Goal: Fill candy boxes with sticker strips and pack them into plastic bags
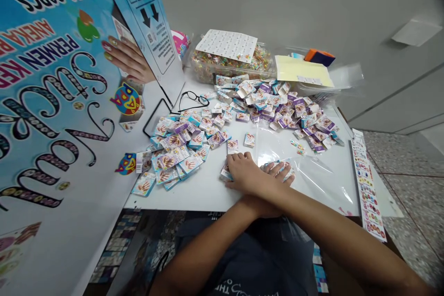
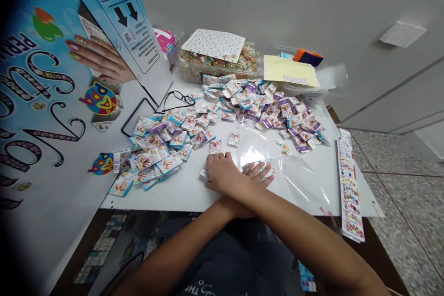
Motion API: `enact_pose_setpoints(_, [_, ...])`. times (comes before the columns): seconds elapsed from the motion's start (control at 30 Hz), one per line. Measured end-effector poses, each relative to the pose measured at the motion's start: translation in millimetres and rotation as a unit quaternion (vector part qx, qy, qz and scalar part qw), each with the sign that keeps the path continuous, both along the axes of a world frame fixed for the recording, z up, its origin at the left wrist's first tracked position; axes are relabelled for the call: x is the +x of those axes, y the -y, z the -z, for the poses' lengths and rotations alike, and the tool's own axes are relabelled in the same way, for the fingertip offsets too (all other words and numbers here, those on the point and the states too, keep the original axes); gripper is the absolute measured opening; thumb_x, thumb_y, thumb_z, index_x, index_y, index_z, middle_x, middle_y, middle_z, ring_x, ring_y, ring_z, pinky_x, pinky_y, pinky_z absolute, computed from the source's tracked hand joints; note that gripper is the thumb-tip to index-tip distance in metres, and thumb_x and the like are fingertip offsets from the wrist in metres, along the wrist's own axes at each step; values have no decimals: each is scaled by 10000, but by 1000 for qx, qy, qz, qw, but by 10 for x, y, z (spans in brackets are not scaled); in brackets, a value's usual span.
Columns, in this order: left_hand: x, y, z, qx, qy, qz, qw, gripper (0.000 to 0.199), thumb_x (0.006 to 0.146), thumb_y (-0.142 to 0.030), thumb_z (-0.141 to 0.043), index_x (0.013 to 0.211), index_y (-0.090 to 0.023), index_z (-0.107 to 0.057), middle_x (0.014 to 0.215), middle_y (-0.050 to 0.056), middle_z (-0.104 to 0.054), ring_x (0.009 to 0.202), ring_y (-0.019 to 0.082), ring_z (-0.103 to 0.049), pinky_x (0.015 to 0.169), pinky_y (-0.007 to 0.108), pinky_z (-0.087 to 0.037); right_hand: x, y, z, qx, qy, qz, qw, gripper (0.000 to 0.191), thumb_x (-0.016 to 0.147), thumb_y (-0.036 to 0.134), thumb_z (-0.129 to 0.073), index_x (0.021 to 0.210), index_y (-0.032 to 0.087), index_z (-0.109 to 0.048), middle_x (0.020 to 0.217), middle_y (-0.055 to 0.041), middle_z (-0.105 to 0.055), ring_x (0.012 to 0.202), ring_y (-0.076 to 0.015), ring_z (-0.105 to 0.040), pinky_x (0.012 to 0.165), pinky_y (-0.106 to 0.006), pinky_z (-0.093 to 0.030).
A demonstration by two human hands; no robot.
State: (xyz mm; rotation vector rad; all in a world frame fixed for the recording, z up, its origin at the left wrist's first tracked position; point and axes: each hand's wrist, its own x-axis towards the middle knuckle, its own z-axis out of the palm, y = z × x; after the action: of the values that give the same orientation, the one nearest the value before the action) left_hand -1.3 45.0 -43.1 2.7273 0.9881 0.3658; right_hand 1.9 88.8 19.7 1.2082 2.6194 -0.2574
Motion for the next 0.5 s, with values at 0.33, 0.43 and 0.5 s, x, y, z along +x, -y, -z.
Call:
enact_pose_setpoints(0.33, [47,-41,191,15,11,5,1000,610,1050,-439,-353,1602,-208,-237,1726,71,-111,1598,249,-38,1291,479,-158,-18,107,70,-10,-68,-51,996,183,925,220,-616,1098,163,-606,1091,-150,-666,1020,-288,-620,922,-420,-484])
enact_pose_setpoints(0.43, [78,-64,247,30,-1,0,1000,547,1052,-318,-364,1584,-225,-281,1718,61,-153,1597,235,-71,1283,485,-200,-48,242,138,-6,-76,-38,996,216,947,233,-601,1160,194,-598,1108,-144,-674,1070,-317,-620,975,-488,-465])
enact_pose_setpoints(0.5, [91,-62,255,35,-5,-3,999,521,1056,-272,-342,1574,-227,-307,1714,54,-171,1595,225,-85,1284,477,-202,-30,335,132,1,-88,-17,996,312,940,228,-614,1249,243,-572,1209,-146,-660,1154,-360,-595,995,-549,-452])
